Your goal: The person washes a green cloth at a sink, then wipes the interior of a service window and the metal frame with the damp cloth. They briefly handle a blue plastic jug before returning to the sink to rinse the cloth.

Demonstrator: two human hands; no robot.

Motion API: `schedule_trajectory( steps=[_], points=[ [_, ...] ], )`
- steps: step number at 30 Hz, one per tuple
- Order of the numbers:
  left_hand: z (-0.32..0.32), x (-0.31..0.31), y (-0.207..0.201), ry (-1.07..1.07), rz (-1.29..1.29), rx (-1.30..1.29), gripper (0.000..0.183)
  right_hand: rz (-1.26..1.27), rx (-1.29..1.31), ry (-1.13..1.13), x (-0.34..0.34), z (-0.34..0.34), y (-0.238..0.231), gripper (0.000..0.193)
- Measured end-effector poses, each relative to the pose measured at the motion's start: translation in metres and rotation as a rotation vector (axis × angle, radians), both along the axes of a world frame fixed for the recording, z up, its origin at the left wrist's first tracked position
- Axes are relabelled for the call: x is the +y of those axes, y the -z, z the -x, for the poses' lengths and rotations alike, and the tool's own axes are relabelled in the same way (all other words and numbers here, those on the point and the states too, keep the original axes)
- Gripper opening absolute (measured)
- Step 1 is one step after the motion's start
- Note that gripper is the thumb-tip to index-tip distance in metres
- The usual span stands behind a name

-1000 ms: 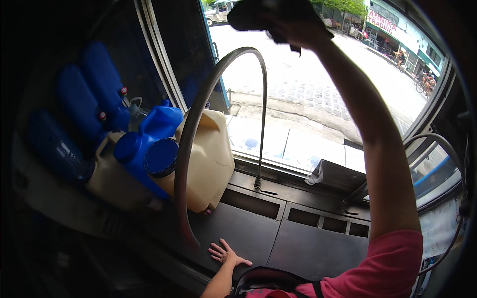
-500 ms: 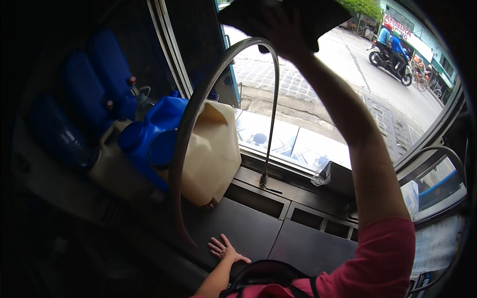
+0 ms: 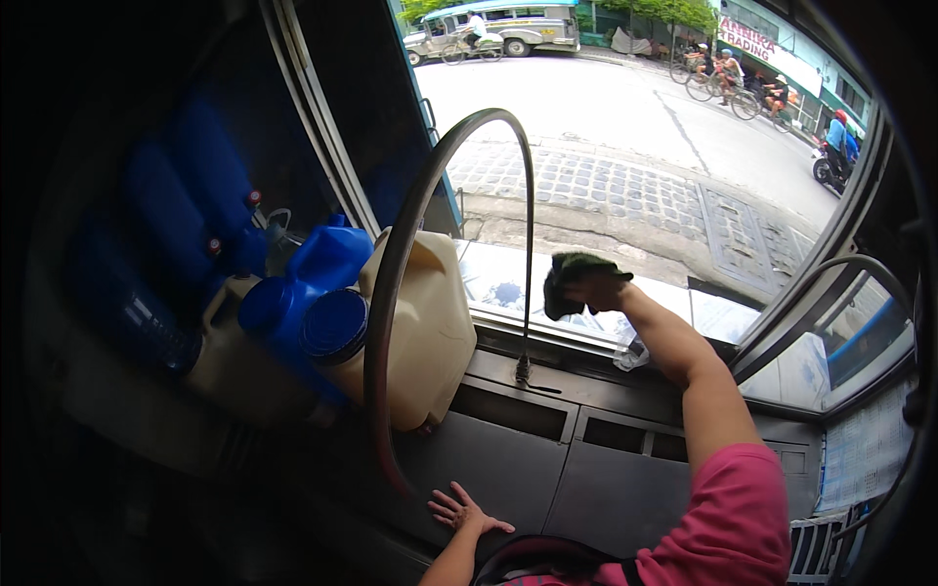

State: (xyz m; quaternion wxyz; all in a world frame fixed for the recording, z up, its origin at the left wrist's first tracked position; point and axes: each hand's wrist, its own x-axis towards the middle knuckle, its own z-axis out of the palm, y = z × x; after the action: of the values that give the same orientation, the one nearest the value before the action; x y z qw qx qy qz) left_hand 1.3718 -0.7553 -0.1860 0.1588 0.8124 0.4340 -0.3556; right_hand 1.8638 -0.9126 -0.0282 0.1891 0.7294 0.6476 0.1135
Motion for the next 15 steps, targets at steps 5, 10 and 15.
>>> schedule_trajectory(
  steps=[5, 10, 15],
  points=[
    [0.002, 0.001, -0.004, 0.009, 0.003, -0.009, 0.171, -0.764, -0.406, -0.058, -0.006, 0.009, -0.324, 0.047],
    [0.003, 0.001, 0.000, -0.011, 0.023, -0.034, 0.171, -0.972, -0.678, 0.515, -0.043, 0.055, -0.520, 0.065],
    [0.002, 0.002, 0.004, -0.004, 0.002, -0.038, 0.171, -1.226, -0.751, 0.616, -0.025, 0.036, -0.495, 0.065]
  ],
)
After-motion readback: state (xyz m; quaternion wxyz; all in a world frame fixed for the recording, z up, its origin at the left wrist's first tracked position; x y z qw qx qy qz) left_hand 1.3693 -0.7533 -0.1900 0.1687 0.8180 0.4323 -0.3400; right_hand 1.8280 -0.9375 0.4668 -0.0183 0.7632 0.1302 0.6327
